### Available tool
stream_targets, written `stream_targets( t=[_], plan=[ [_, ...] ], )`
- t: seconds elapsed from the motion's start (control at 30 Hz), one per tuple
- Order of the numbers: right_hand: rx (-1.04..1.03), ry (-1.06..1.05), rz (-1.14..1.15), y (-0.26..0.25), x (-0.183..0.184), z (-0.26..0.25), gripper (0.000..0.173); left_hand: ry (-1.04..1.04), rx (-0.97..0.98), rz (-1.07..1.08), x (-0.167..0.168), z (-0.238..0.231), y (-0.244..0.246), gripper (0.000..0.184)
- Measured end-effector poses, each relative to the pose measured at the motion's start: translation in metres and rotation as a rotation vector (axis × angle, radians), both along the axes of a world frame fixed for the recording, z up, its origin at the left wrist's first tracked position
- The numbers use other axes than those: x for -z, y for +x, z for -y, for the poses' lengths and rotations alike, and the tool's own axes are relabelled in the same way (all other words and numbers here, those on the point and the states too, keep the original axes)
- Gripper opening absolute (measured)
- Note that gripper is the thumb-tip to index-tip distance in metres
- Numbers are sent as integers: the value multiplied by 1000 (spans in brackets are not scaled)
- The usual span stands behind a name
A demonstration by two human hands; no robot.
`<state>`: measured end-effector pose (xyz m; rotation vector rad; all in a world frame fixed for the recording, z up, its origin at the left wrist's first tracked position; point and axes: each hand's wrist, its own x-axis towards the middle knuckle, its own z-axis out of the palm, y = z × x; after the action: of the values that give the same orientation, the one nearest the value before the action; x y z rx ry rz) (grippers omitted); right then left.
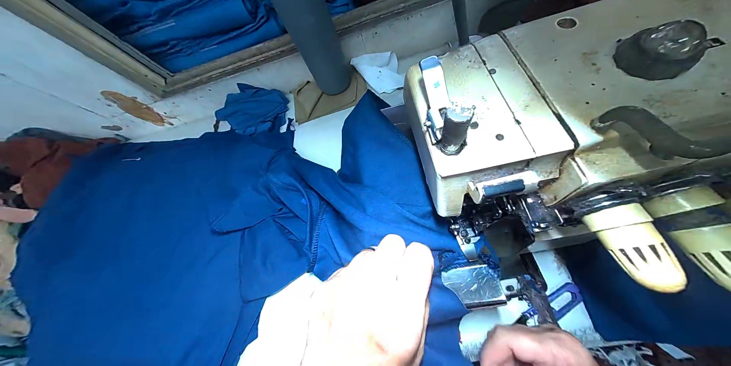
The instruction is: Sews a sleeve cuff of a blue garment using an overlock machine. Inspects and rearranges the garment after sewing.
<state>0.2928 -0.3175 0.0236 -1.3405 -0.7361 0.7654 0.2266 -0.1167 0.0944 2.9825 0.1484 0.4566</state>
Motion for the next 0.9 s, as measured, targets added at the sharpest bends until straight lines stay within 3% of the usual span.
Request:
stream_targets(
  t=[0.07, 0.13, 0.23, 0.3, 0.4, 0.53, 0.67, 0.73, 0.9],
  plan=[
    [114, -96, -121, -6, 10, 1, 13, -224, 23, -82, -5, 5, -2, 12],
    [152, -60, -369, -11, 13, -3, 19, -491, 39, -181, -13, 14, -5, 12],
    [79, 102, -653, -17, 17, -15, 21, -596, 25, -229, -18, 21, -5, 11],
    [48, 165, -718, -19, 14, -22, 11, -615, 9, -225, -18, 17, -5, 12],
    [63, 206, -555, -16, 3, -24, 20, -539, -30, -207, -14, 14, -7, 13],
    [85, 181, -222, -7, 2, -10, 12, -323, -37, -201, -16, 12, -7, 10],
    [173, -98, 212, -4, 11, -4, 19, -5, -60, -66, -6, 5, -4, 11],
    [189, -141, 330, 0, 5, -3, 21, -55, -40, -46, -6, 6, -4, 9],
    [306, -21, 548, 13, -14, -3, 22, -372, -42, -32, -5, 7, 1, 13]
  ],
)
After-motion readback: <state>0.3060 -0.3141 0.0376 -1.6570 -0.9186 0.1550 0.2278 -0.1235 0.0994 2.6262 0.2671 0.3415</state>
